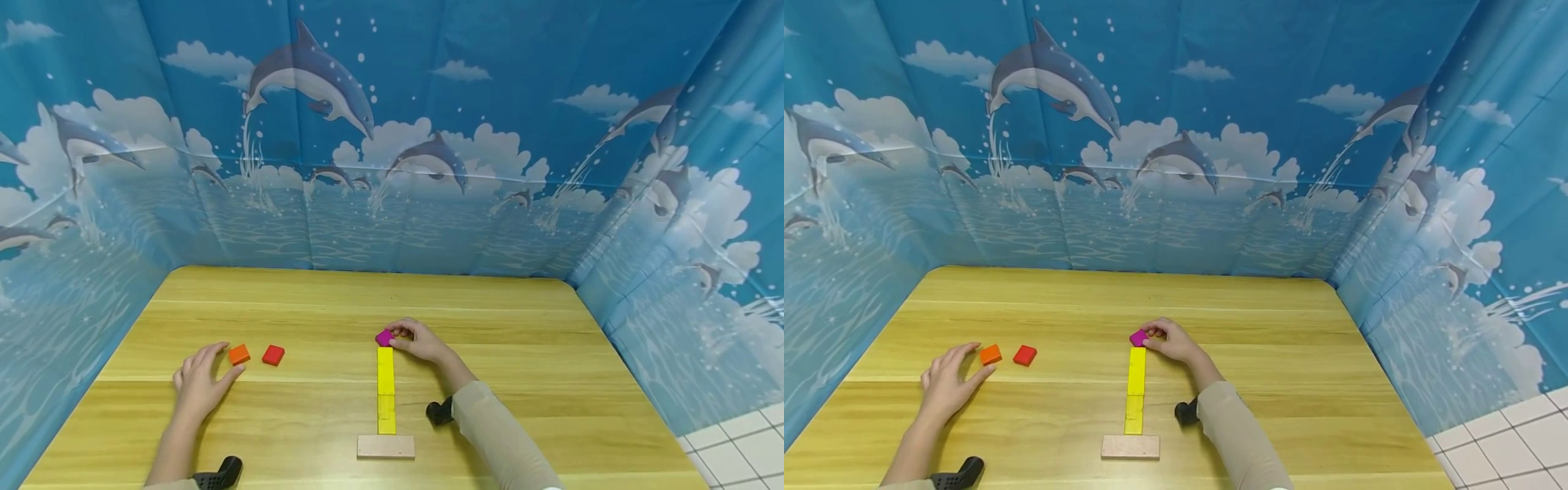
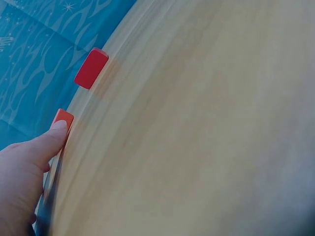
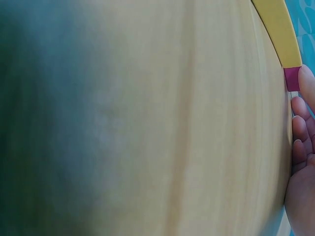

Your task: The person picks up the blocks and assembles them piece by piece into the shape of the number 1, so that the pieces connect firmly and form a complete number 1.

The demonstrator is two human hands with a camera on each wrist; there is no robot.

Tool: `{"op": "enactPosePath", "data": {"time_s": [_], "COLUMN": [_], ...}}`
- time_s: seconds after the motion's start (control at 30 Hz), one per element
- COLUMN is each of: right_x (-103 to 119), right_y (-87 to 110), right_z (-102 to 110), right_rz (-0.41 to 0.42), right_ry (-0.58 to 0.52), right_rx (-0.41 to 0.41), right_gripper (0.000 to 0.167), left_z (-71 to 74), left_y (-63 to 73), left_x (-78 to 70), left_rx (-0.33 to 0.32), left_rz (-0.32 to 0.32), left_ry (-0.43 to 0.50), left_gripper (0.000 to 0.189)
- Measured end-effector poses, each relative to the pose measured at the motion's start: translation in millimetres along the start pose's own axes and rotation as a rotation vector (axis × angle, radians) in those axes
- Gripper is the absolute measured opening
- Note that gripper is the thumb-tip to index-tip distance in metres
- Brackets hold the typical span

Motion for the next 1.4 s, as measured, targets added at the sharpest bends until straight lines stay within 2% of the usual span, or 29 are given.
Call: {"op": "enactPosePath", "data": {"time_s": [0.17, 0.73, 0.8, 1.03, 1.23, 1.4], "right_x": [-3.6, -2.7, 0.4, 32.9, 40.1, 31.2], "right_y": [0.5, 0.8, 0.7, 2.5, 3.3, 3.3], "right_z": [0.7, 0.4, 1.0, 9.9, 11.5, 8.8], "right_rz": [-0.012, -0.003, 0.007, 0.033, 0.010, 0.011], "right_ry": [-0.029, -0.011, -0.012, -0.057, -0.043, -0.051], "right_rx": [-0.005, -0.007, -0.010, 0.016, 0.022, 0.014], "right_gripper": [0.029, 0.029, 0.029, 0.030, 0.030, 0.030], "left_z": [0.0, 0.3, 0.5, 0.0, 0.1, -1.1], "left_y": [0.1, 1.9, 2.1, 2.6, 2.4, 2.2], "left_x": [-1.0, -4.4, -4.8, -4.5, -5.0, -7.6], "left_rx": [0.009, -0.011, -0.016, -0.043, -0.081, -0.101], "left_rz": [-0.006, 0.009, 0.009, 0.025, 0.069, 0.085], "left_ry": [-0.011, -0.014, -0.010, -0.002, 0.024, 0.043], "left_gripper": [0.052, 0.043, 0.043, 0.043, 0.047, 0.049]}}
Point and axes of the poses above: each hand's wrist, its own y-axis away from the middle knuckle, its own z-axis out of the back of the hand, x = y × z, the point moved 1 cm from there along -y, towards the middle knuckle, and after that the axes turned 13 degrees about z, right-handed, at the moved point
